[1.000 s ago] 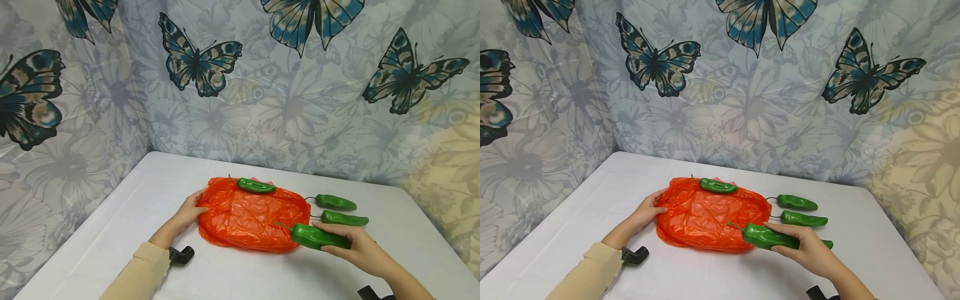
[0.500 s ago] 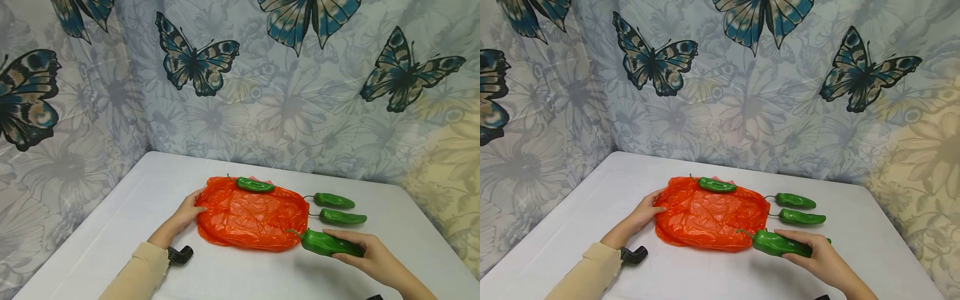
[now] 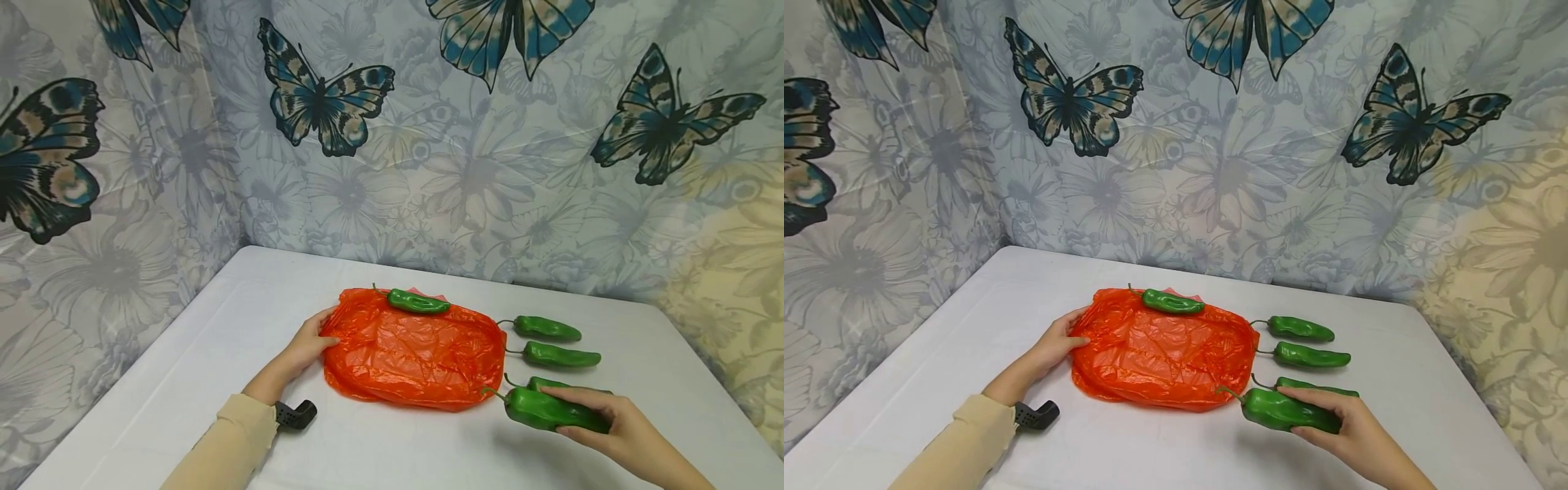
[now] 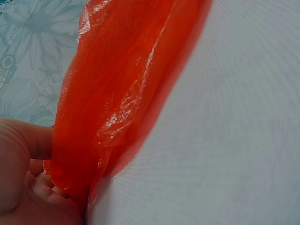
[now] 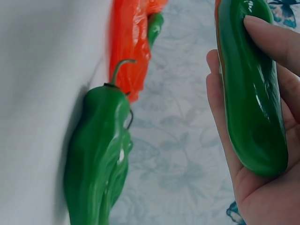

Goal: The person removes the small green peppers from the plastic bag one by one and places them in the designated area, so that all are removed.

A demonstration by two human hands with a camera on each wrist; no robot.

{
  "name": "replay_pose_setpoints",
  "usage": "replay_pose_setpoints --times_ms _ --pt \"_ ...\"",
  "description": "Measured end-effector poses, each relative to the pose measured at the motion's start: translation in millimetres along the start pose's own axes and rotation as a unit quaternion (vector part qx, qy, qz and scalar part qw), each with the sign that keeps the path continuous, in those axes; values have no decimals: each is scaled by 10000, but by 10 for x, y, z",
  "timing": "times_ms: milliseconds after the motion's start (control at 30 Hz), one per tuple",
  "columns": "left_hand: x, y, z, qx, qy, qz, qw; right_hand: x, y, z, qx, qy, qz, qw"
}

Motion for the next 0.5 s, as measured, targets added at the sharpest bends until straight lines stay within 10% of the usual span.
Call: replay_pose_setpoints --times_ms 500 --pt "-5 6 -8 -125 -104 14 9999 65 -202 -245 -648 -15 305 9974"
Point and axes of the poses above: each hand's wrist, its own y-axis towards the middle knuckle, its own x-axis out of the back of the hand, z = x × y, the point moved 2 cm from there along y, towards the middle knuckle, and after that the axes turned 1 degree about -z, right-handed, at the moved point
